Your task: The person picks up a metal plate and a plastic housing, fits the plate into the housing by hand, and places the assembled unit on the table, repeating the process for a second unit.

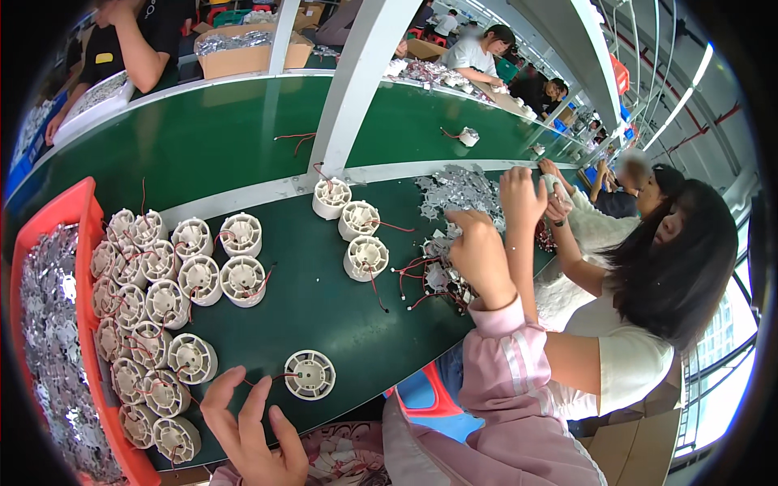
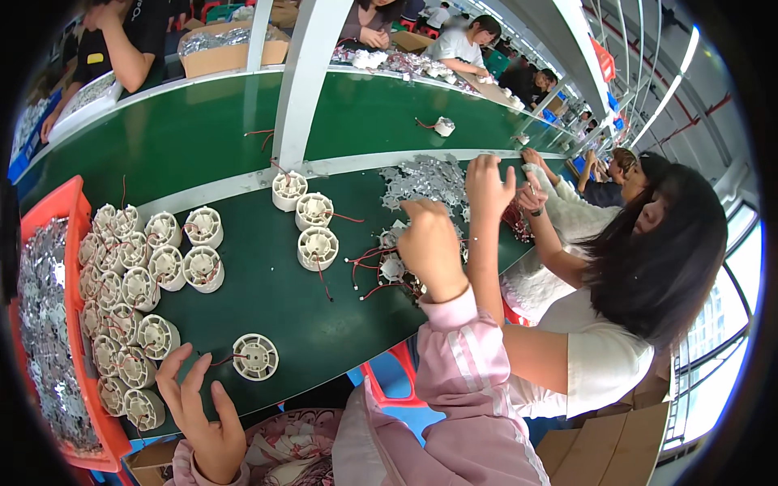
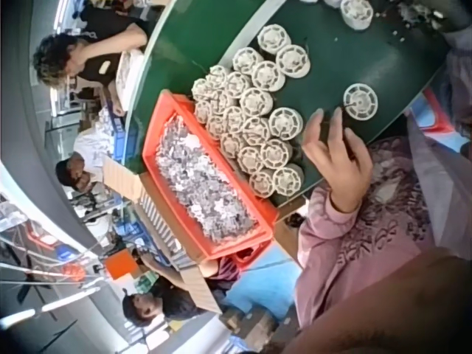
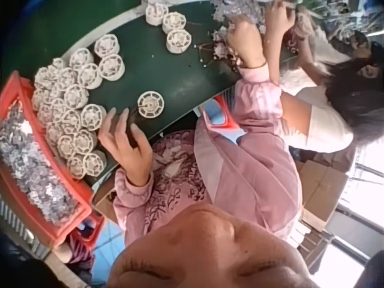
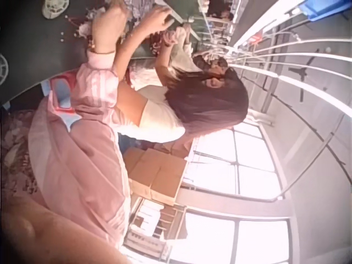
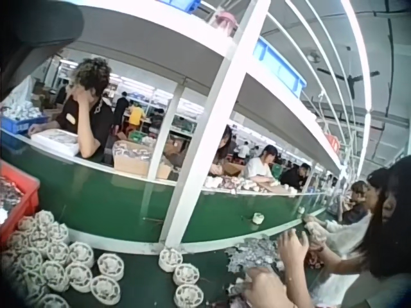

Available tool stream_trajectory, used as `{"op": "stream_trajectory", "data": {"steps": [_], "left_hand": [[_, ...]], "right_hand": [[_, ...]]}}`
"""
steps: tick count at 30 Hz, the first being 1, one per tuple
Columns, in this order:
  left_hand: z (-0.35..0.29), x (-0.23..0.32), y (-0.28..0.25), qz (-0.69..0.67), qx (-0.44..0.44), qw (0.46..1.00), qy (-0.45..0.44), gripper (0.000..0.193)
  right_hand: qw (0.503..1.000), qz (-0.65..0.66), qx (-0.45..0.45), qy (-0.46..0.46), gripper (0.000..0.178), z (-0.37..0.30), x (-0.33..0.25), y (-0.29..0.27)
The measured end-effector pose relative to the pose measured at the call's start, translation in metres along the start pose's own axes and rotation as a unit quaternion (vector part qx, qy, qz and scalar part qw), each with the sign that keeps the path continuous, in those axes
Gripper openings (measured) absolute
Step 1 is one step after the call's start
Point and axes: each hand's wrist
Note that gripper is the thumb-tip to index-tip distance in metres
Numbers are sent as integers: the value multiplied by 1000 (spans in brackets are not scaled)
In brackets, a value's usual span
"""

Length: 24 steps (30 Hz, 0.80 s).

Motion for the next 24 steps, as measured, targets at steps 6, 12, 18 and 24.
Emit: {"op": "stream_trajectory", "data": {"steps": [6,12,18,24], "left_hand": [[-12,-3,3,-28,-30,998,-47,37],[-10,-2,5,-43,-30,998,-43,35],[-11,-4,3,-39,-32,998,-30,34],[-11,-3,-2,-45,-31,998,-10,34]], "right_hand": [[973,-68,-201,95,28,2,9,-6],[983,-18,-182,7,26,-2,9,-2],[980,8,-194,37,24,1,-5,-16],[984,149,-71,64,20,-7,-44,-35]]}}
Point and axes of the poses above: each hand's wrist, its own z-axis towards the middle knuckle, its own y-axis out of the palm, x = y × z, and after that the axes turned 4 degrees about -x, right-handed
